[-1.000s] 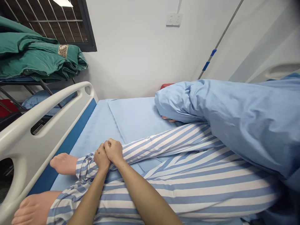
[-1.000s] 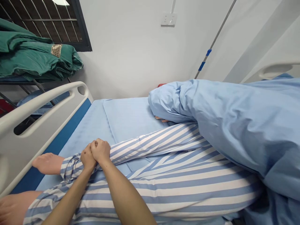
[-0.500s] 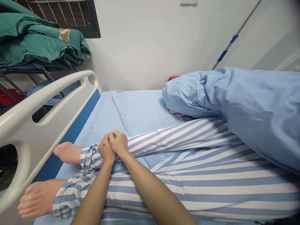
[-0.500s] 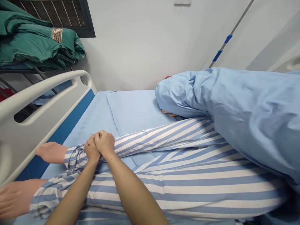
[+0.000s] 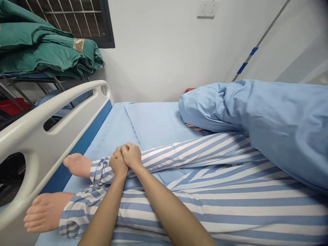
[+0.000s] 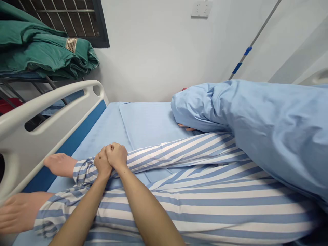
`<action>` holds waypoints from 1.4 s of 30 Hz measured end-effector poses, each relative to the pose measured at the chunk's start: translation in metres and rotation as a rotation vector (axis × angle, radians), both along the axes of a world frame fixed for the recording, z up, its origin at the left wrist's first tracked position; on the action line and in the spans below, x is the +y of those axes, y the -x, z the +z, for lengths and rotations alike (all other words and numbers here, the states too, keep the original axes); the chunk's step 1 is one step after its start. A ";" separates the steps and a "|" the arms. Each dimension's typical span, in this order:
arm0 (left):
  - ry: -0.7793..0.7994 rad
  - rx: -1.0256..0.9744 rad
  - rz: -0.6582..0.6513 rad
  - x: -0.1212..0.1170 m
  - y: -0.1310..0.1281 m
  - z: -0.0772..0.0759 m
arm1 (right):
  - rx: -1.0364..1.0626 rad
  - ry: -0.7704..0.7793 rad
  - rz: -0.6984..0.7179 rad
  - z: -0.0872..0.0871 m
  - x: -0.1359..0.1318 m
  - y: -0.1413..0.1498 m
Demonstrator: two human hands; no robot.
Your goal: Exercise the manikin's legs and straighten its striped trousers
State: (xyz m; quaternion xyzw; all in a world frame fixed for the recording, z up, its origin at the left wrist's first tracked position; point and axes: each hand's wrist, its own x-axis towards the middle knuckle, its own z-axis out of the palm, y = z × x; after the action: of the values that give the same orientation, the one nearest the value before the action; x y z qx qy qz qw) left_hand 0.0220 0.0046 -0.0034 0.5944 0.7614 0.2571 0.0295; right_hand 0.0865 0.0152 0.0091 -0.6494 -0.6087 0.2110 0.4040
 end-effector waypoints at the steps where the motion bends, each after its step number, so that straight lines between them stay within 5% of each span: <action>1: -0.003 -0.022 -0.003 -0.001 0.001 0.001 | 0.016 -0.008 0.013 0.000 0.000 -0.001; 5: -0.081 -0.242 -0.059 0.000 0.002 0.015 | 0.177 -0.031 0.110 0.001 0.003 -0.005; 9: -0.217 -0.783 -0.055 0.011 -0.007 0.040 | 0.356 -0.053 0.178 0.002 0.009 -0.008; 12: -0.260 -0.999 -0.007 0.017 -0.016 0.042 | 0.407 -0.055 0.218 0.002 0.013 -0.009; 19: -0.256 -0.699 0.028 0.014 -0.012 0.004 | 0.206 -0.035 0.156 -0.001 0.007 -0.007; 24: -0.209 -0.547 0.001 0.013 -0.011 0.008 | -0.068 0.037 0.117 0.016 -0.002 -0.015; 29: -0.107 -0.227 -0.085 0.012 -0.017 0.011 | -0.389 -0.015 0.224 0.030 -0.007 -0.037; 36: -0.006 -0.080 -0.046 0.013 -0.025 0.009 | -0.256 0.026 0.244 0.011 -0.009 -0.054; 42: 0.017 0.007 -0.062 0.012 -0.028 0.012 | -0.203 0.006 0.267 0.011 -0.008 -0.058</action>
State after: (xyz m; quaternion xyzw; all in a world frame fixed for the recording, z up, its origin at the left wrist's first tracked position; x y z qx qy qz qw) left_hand 0.0496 0.0168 0.0085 0.6184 0.7448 0.2475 0.0397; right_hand 0.1449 0.0075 0.0197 -0.5818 -0.7266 0.1980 0.3071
